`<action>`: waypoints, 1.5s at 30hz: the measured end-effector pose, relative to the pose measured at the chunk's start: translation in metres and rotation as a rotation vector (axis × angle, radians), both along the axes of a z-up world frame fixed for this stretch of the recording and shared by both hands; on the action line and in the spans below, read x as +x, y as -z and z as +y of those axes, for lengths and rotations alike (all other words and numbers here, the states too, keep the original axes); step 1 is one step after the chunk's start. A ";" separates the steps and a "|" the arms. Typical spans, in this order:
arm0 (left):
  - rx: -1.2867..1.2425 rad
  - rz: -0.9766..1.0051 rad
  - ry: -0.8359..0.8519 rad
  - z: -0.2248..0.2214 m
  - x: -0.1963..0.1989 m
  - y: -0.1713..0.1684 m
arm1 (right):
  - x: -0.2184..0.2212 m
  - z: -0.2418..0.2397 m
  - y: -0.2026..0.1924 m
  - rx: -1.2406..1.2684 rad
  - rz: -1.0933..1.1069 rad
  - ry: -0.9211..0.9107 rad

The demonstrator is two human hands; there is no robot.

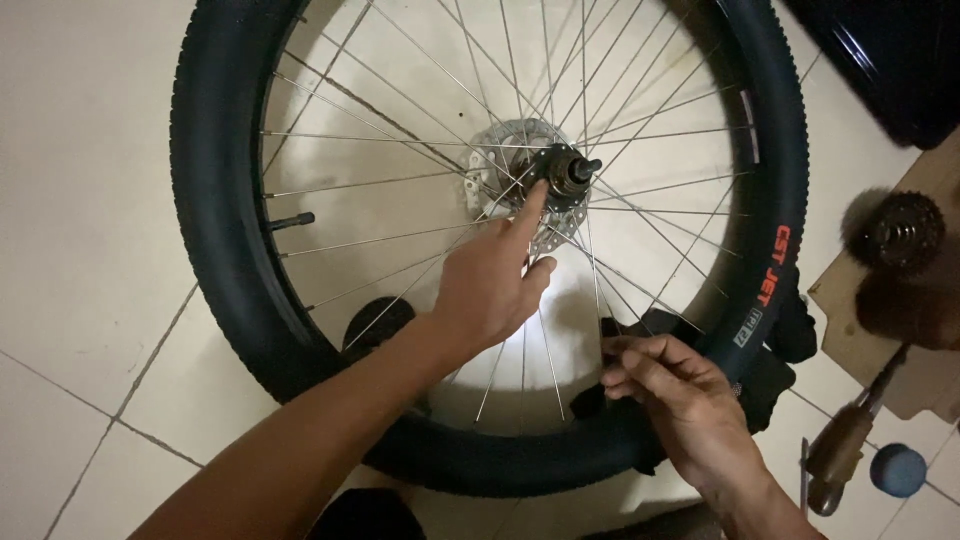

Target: Cleaning a bicycle wheel hub and installing a bearing seal onto the axle.

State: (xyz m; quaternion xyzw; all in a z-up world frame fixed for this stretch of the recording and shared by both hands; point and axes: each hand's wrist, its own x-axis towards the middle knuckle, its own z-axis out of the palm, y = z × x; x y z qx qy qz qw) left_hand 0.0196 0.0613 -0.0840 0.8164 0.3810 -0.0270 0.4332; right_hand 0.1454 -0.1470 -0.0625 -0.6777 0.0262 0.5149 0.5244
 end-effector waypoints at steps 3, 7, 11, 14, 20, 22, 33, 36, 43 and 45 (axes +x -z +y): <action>-0.003 -0.125 -0.010 -0.001 -0.003 0.006 | -0.001 -0.005 0.007 0.054 0.006 0.004; -0.038 -0.129 -0.040 -0.001 -0.002 -0.008 | 0.000 -0.001 -0.001 0.016 0.009 0.024; -0.165 -0.240 -0.186 -0.006 -0.005 -0.006 | 0.002 -0.004 0.003 0.035 0.040 0.005; -0.284 -0.346 -0.350 -0.007 -0.007 -0.006 | 0.001 -0.007 0.006 0.034 0.021 0.020; -0.790 -0.400 -0.642 -0.005 -0.002 -0.029 | 0.010 -0.018 -0.011 0.009 -0.027 0.088; -0.899 -0.422 -0.658 -0.007 0.001 -0.033 | 0.020 -0.035 -0.008 -0.026 -0.043 0.160; -0.543 0.060 -0.036 -0.070 0.024 -0.050 | 0.064 -0.149 0.023 -0.230 -0.360 0.585; -0.390 0.134 0.336 -0.102 0.049 -0.066 | 0.055 -0.160 0.034 -0.300 -0.450 0.499; 0.435 -0.667 0.739 -0.210 0.100 0.021 | 0.060 -0.174 0.038 -0.299 -0.451 0.656; 0.535 -0.519 0.771 -0.233 0.111 0.020 | 0.057 -0.176 0.026 -0.240 -0.474 0.722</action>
